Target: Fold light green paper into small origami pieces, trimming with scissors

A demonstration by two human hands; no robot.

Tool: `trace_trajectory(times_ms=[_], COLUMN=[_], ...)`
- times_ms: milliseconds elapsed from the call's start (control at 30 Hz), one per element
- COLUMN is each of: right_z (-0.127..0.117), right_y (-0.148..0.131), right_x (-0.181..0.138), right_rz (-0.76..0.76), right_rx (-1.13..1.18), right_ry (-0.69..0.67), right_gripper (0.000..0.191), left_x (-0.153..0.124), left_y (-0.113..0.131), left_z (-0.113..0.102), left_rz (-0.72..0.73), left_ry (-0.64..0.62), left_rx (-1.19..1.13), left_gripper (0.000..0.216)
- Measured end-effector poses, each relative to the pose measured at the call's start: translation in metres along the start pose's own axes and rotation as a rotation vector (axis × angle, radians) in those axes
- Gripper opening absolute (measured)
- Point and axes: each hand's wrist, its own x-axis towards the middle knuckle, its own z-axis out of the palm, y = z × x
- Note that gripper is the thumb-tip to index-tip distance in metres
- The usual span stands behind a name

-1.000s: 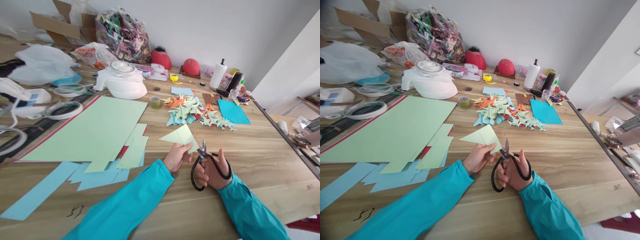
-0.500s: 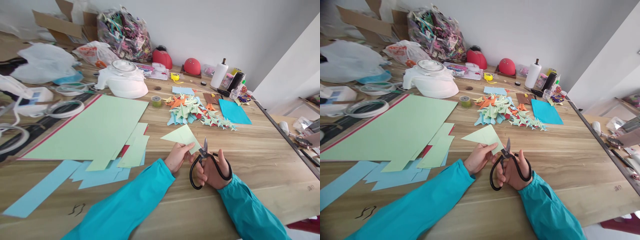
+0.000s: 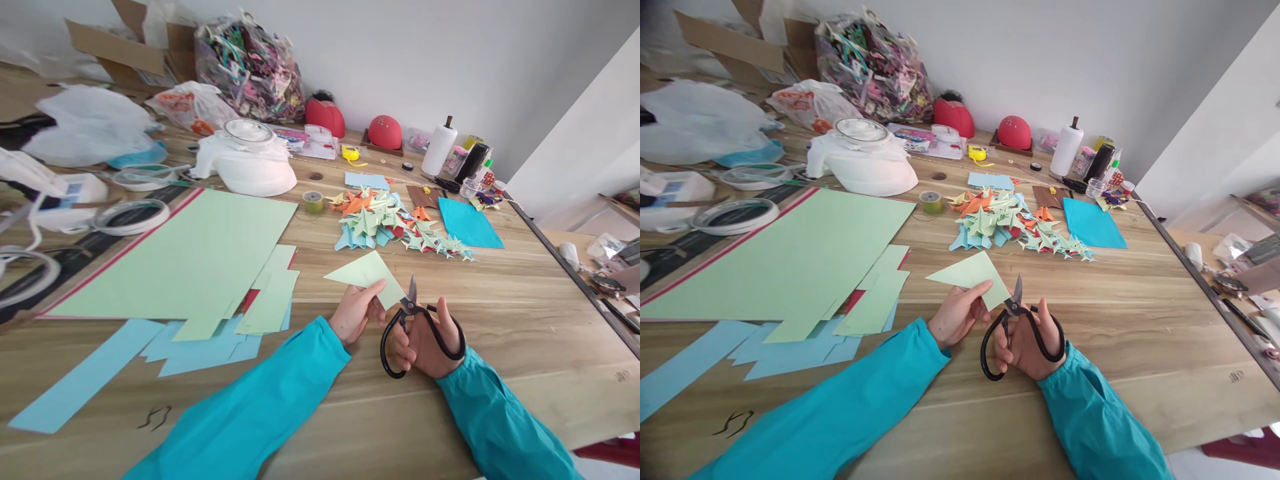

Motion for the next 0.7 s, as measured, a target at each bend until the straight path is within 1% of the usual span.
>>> trace_trajectory(times_ms=[100, 333, 467, 600, 700], right_z=[0.0020, 0.0035, 0.0038, 0.0035, 0.0031], right_y=[0.0000, -0.0010, -0.0013, -0.0016, -0.0010], right_x=[0.0011, 0.0016, 0.0016, 0.0015, 0.0021], right_rz=[0.012, 0.006, -0.012, -0.030, -0.026], right_rx=[-0.001, -0.019, -0.033, -0.012, 0.000], right_ry=[-0.008, 0.006, 0.016, 0.019, 0.024], right_gripper=[0.072, 0.075, 0.079, 0.078, 0.078], left_x=[-0.0009, -0.0024, -0.0017, -0.0018, -0.0022], left_y=[-0.0008, 0.0009, 0.0009, 0.0010, 0.0011], left_z=[0.0014, 0.0026, 0.0011, -0.0002, 0.0005], left_rz=[-0.009, -0.003, 0.006, -0.002, -0.015], left_ry=[0.026, -0.027, -0.022, -0.025, -0.003], left_rx=[0.003, 0.061, 0.071, 0.077, 0.080], left_gripper=[0.029, 0.033, 0.032, 0.032, 0.033])
